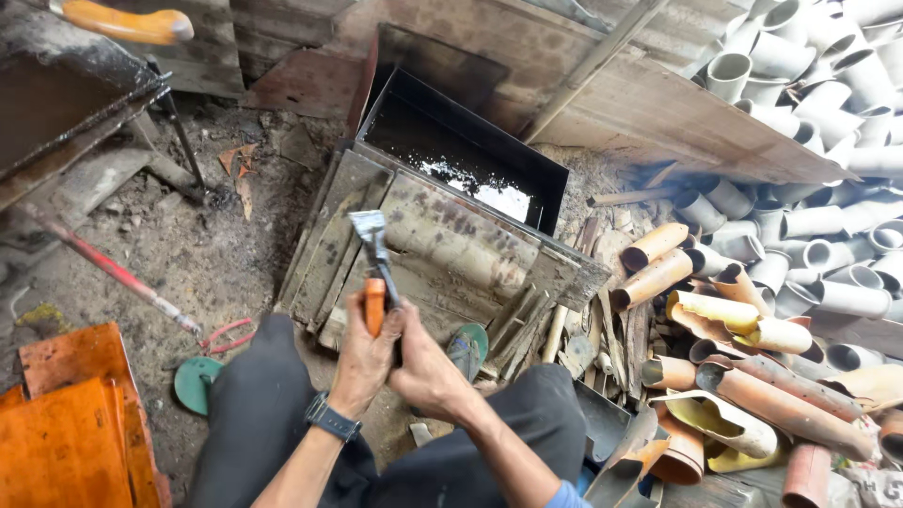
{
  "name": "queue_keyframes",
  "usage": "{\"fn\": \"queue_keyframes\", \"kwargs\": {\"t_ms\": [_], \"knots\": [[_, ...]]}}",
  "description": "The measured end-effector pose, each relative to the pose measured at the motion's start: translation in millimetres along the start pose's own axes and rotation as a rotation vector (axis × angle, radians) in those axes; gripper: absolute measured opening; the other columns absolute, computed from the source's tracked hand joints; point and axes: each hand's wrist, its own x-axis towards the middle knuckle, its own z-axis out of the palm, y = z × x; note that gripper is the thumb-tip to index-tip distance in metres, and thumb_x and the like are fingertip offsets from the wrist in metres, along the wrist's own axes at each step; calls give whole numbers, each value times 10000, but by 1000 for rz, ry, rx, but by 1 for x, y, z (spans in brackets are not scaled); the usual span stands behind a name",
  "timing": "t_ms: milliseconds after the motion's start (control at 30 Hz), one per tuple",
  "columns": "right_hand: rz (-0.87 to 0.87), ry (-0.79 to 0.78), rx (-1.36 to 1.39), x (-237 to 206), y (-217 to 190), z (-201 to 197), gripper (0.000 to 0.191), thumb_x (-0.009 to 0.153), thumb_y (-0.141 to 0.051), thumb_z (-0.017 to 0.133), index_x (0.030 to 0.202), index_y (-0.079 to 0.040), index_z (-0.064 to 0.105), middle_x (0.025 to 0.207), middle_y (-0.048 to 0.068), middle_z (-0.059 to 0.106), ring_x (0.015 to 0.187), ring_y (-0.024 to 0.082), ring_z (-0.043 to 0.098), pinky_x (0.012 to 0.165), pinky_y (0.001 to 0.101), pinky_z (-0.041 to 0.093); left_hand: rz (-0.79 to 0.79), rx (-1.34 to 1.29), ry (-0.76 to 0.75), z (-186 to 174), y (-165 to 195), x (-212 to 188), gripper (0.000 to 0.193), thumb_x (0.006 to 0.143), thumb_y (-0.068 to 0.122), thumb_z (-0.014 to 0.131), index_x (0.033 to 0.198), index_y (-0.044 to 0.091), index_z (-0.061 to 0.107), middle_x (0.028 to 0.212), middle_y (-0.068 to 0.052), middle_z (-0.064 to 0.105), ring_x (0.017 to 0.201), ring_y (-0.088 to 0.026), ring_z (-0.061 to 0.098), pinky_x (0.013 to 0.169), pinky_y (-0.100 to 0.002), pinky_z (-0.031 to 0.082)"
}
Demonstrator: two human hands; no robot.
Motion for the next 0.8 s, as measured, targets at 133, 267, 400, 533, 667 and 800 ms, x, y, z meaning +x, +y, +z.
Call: {"fn": "queue_keyframes", "kwargs": {"t_ms": [133, 267, 400, 533, 667, 800], "knots": [[361, 117, 720, -26, 51, -3, 476, 952, -84, 600, 1379, -154, 403, 862, 81, 592, 619, 108, 542, 501, 260, 431, -182, 337, 61, 36, -37, -13, 397, 931, 279, 686, 1208, 45, 525, 935, -179, 709, 868, -320, 688, 756, -453, 527], [473, 206, 820, -34, 65, -7, 232, 973, -87, 541, 1169, -173, 453, 769, -15, 565, 497, 55, 429, 398, 220, 317, -303, 387, 130, 33, -80, -19, 407, 840, 181, 702, 1178, 14, 551, 893, -227, 697, 833, -349, 688, 756, -465, 527], [63, 391, 321, -33, 58, -12, 113, 1014, -82, 596, 1096, -124, 530, 730, 20, 545, 585, 82, 494, 501, 254, 411, -422, 392, 116, 3, -99, -16, 351, 772, 86, 641, 1112, 3, 610, 879, -217, 701, 823, -331, 701, 732, -449, 540], [-21, 360, 36, -27, 55, -4, 27, 1006, -72, 567, 1027, -84, 556, 732, 75, 557, 637, 145, 525, 594, 302, 466, -396, 439, 156, -24, -85, -2, 318, 817, 96, 589, 1122, 10, 621, 822, -193, 689, 786, -314, 692, 710, -431, 518], [82, 147, -175, -19, 62, 17, 52, 990, -93, 594, 995, -55, 560, 737, 115, 556, 652, 212, 511, 645, 344, 477, -446, 374, 128, -35, -67, 5, 329, 806, 126, 621, 1114, 11, 612, 792, -194, 685, 729, -319, 704, 663, -426, 538], [68, 199, -141, -13, 74, 36, 47, 976, -94, 562, 1007, -63, 579, 751, 92, 582, 680, 162, 541, 640, 331, 481, -517, 384, 136, -36, -56, 10, 269, 814, 124, 545, 1053, 29, 623, 747, -192, 674, 686, -344, 691, 592, -469, 516]]}}
